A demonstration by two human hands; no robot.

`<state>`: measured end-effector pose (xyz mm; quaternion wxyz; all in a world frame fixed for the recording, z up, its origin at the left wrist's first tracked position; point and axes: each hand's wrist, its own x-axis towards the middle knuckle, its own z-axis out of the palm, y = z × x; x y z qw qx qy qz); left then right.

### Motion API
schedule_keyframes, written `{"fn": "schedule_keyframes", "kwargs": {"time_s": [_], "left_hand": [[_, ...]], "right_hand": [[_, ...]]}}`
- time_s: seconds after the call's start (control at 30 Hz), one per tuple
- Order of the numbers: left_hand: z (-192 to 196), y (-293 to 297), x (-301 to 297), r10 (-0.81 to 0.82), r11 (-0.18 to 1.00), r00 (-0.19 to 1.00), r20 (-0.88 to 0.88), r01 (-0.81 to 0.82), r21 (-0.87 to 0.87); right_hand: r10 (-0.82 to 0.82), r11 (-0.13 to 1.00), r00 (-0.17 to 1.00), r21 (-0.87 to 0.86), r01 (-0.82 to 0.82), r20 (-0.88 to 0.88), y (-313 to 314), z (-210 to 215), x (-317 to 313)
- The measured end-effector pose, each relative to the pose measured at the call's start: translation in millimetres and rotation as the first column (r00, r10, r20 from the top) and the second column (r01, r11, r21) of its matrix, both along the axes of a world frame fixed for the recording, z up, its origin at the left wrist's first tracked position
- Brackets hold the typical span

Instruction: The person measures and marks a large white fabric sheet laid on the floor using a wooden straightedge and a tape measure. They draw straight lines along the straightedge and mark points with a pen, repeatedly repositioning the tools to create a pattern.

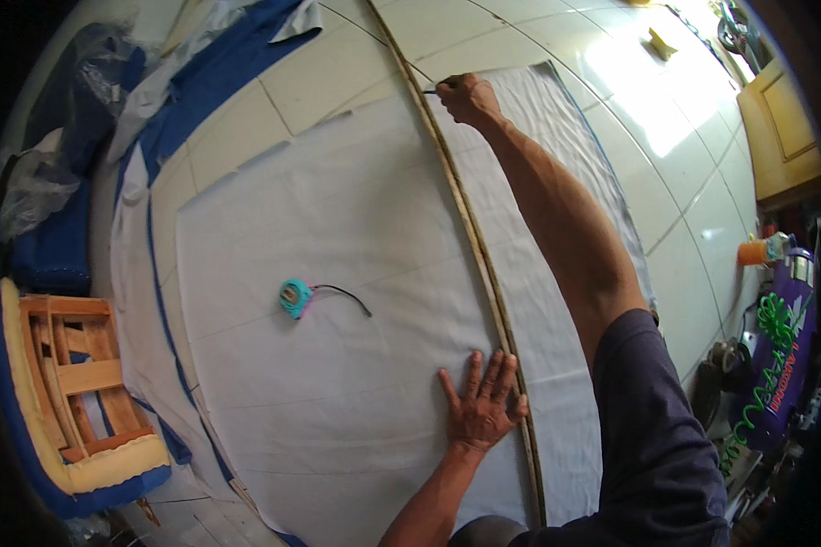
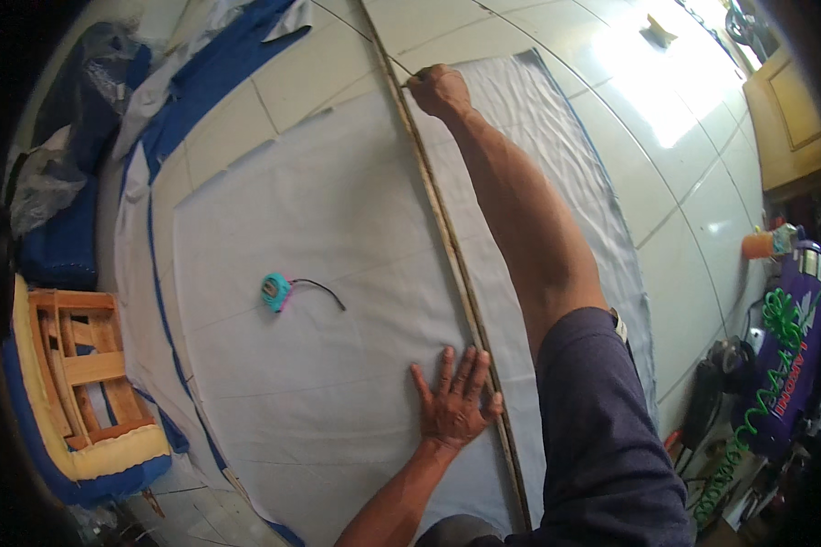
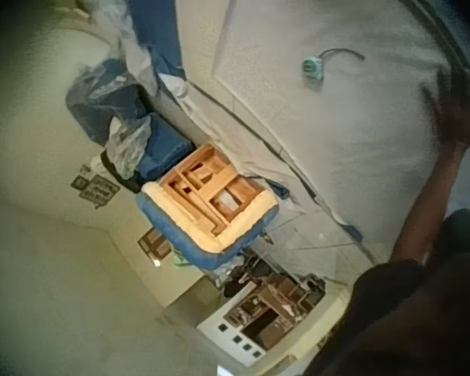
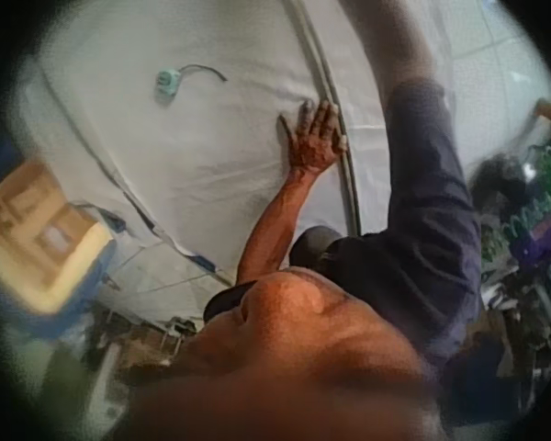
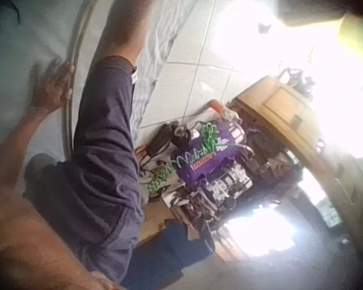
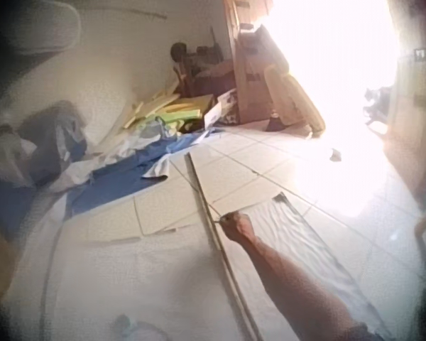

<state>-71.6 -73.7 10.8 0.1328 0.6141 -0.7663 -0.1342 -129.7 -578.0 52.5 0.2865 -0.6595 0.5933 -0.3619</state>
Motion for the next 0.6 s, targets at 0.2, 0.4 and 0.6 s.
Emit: {"fn": "schedule_keyframes", "kwargs": {"time_s": [0.2,0.4,0.6], "left_hand": [[-1,-1,1,-0.022,1.000,0.999,0.026,0.022,-0.016],[-6,1,2,-0.020,0.999,0.994,0.106,0.023,-0.023],[-8,-3,-3,-0.003,0.999,0.994,0.113,0.007,-0.042]], "right_hand": [[0.173,0.978,0.975,-0.091,-0.187,-0.140,182,11,-77],[0.311,0.899,0.950,0.324,-0.293,-0.003,516,43,-184],[0.438,0.767,0.897,0.498,-0.405,0.056,825,96,-250]]}}
